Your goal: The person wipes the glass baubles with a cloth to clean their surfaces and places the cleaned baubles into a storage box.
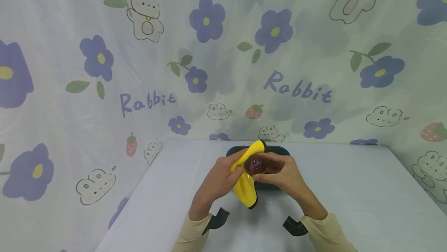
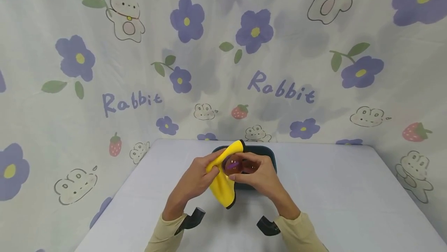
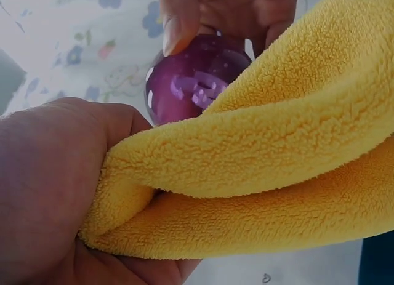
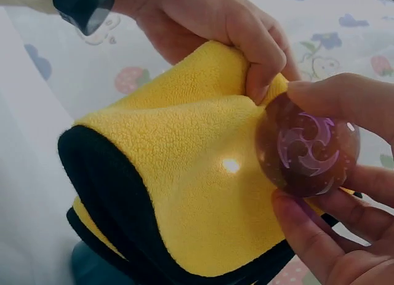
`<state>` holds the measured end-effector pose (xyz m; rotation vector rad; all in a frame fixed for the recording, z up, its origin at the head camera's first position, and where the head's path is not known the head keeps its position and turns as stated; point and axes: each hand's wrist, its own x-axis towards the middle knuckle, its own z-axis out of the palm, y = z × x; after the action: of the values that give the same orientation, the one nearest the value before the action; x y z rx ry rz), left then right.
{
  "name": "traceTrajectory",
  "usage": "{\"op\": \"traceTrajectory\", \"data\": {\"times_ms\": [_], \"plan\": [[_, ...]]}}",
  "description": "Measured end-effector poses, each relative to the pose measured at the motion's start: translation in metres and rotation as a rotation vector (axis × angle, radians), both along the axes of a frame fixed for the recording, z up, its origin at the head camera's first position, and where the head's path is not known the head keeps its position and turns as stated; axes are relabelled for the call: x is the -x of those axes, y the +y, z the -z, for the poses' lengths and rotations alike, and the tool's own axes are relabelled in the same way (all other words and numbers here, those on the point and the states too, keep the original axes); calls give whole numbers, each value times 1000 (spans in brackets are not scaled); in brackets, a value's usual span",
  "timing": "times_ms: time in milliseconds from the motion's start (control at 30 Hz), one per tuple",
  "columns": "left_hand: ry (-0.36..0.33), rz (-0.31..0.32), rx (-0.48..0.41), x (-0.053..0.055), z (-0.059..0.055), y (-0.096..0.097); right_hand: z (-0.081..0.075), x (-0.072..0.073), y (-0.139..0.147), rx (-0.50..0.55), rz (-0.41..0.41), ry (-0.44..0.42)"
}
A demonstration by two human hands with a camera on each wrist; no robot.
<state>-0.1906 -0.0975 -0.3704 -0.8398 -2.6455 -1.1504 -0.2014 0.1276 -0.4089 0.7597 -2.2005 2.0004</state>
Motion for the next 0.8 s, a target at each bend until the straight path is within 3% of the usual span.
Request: {"op": "traceTrajectory", "data": {"times_ms": [233, 500, 800], "plan": [[-16, -8, 23, -1, -1, 1, 0, 1, 2, 60, 33, -32], [-36, -17, 47, -4, -3, 2, 2, 3, 5, 97, 79, -11], [-38, -14, 54, -8, -4, 3, 0, 6, 5, 100, 113, -33]]}}
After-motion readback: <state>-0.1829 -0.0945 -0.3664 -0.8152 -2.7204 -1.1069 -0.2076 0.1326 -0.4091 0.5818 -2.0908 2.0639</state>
